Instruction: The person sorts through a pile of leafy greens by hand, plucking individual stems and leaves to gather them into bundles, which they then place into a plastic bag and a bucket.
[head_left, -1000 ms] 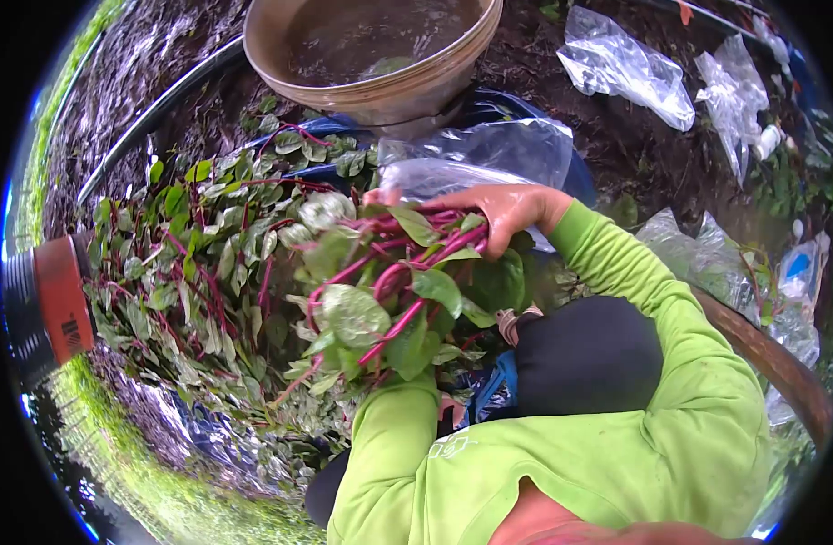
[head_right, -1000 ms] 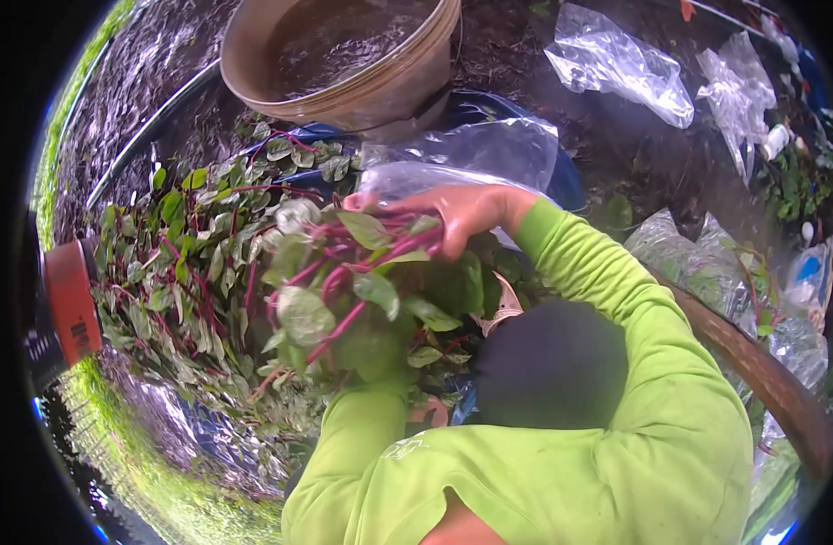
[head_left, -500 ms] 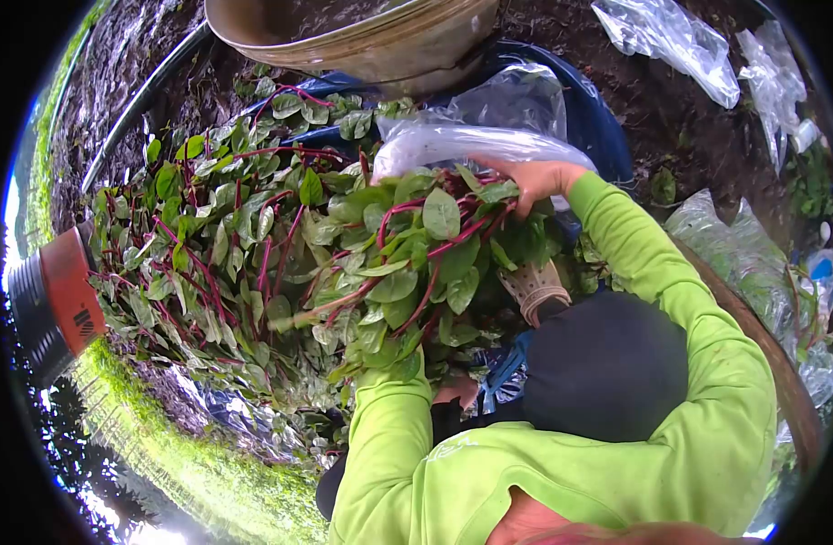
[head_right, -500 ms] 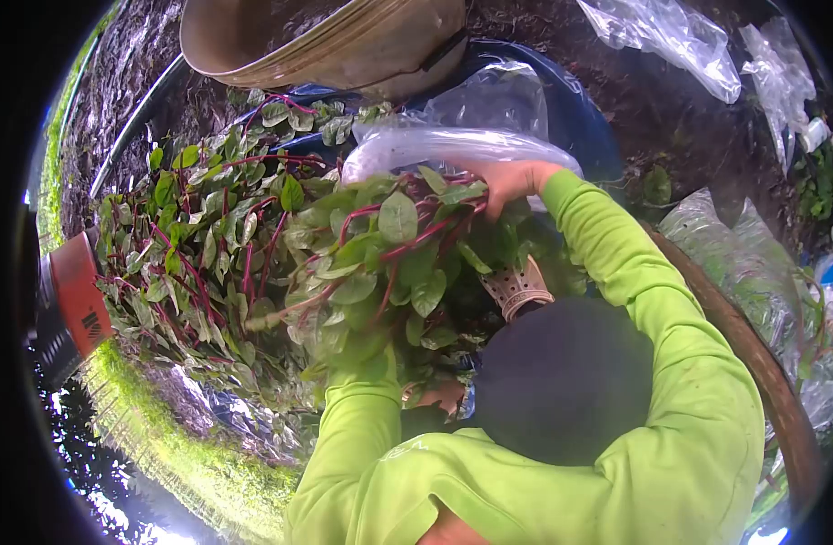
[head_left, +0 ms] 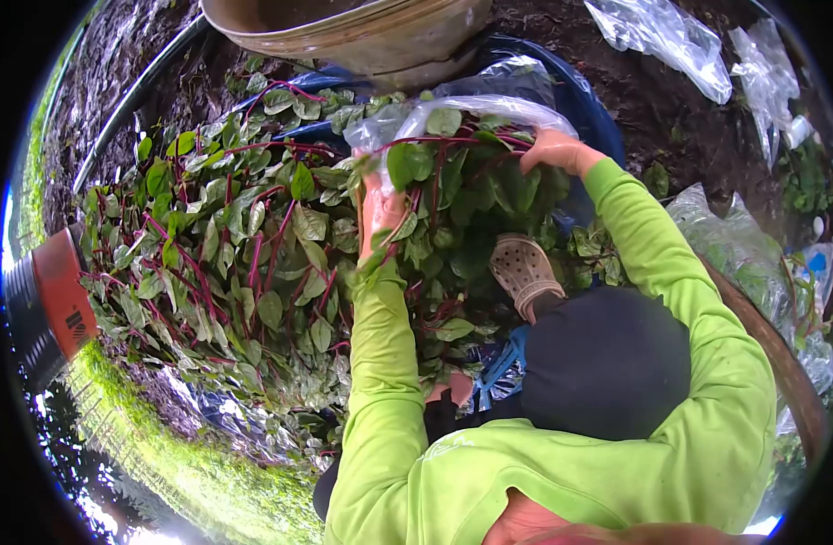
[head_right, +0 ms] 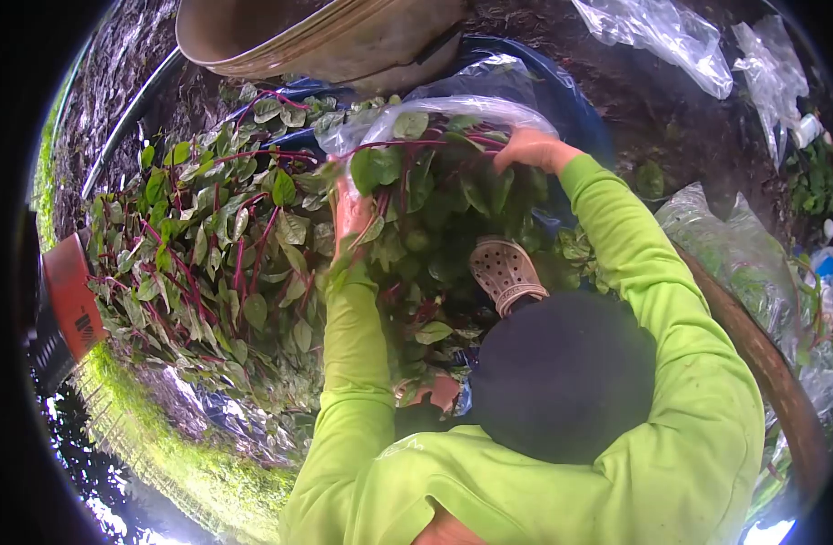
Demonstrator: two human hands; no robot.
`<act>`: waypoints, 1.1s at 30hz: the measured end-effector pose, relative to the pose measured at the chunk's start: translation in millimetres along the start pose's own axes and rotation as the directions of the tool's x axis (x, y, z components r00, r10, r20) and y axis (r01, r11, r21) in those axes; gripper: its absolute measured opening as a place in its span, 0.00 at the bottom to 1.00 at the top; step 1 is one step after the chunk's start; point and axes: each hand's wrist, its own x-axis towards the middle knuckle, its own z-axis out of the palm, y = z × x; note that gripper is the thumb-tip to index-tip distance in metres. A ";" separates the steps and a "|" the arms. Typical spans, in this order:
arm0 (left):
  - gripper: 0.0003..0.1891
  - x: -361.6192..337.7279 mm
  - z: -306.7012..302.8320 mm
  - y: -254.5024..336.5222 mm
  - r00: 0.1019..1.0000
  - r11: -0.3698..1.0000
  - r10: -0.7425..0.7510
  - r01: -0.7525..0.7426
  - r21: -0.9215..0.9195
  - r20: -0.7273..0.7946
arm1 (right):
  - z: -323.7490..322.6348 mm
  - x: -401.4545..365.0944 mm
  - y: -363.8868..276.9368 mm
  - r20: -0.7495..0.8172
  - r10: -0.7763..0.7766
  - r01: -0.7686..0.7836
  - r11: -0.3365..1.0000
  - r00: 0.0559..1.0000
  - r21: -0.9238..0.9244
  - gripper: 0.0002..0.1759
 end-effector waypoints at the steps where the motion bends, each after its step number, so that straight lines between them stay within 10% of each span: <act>1: 0.38 -3.7 -6.3 9.5 0.999 0.999 0.036 -0.036 0.009 -0.020 | 1.9 5.0 2.9 0.007 0.080 -0.081 0.997 0.997 0.020 0.41; 3: 0.39 -13.9 -22.4 31.3 0.990 0.993 0.118 -0.116 0.031 -0.073 | 9.8 19.2 19.0 -0.114 0.082 -0.044 0.953 0.990 0.300 0.32; 6: 0.43 -34.1 -49.2 78.8 0.989 0.988 -0.149 0.149 0.029 -0.016 | 12.4 12.0 15.1 0.004 0.139 -0.096 0.665 0.990 0.741 0.16; 13: 0.27 -55.6 -19.0 92.6 0.874 0.866 0.231 0.015 0.499 -0.427 | 20.9 11.1 -0.6 0.123 0.126 -0.148 0.218 0.984 0.965 0.14; 15: 0.16 -63.7 14.4 104.0 0.896 0.883 0.396 -0.312 0.351 -0.200 | 25.9 11.8 0.6 0.146 0.066 -0.154 0.147 0.987 0.977 0.14; 17: 0.22 -70.4 51.8 117.5 0.954 0.946 0.269 -0.287 0.151 0.129 | 30.3 5.3 -7.5 0.182 0.006 -0.182 0.063 0.983 0.981 0.14; 19: 0.27 -67.3 100.7 98.0 0.952 0.960 0.277 -0.280 0.004 0.131 | 34.2 -4.6 -19.9 0.165 -0.020 -0.165 0.025 0.986 0.986 0.14; 22: 0.23 -56.3 227.0 19.6 0.877 0.755 0.426 -0.479 0.447 0.222 | 35.6 -14.3 -28.3 0.163 -0.074 -0.165 -0.017 0.984 0.986 0.16; 33: 0.16 -51.1 132.9 159.8 0.844 0.941 0.338 -0.302 -0.151 0.416 | 34.3 -29.8 -8.3 0.191 -0.282 -0.217 -0.066 0.940 0.974 0.18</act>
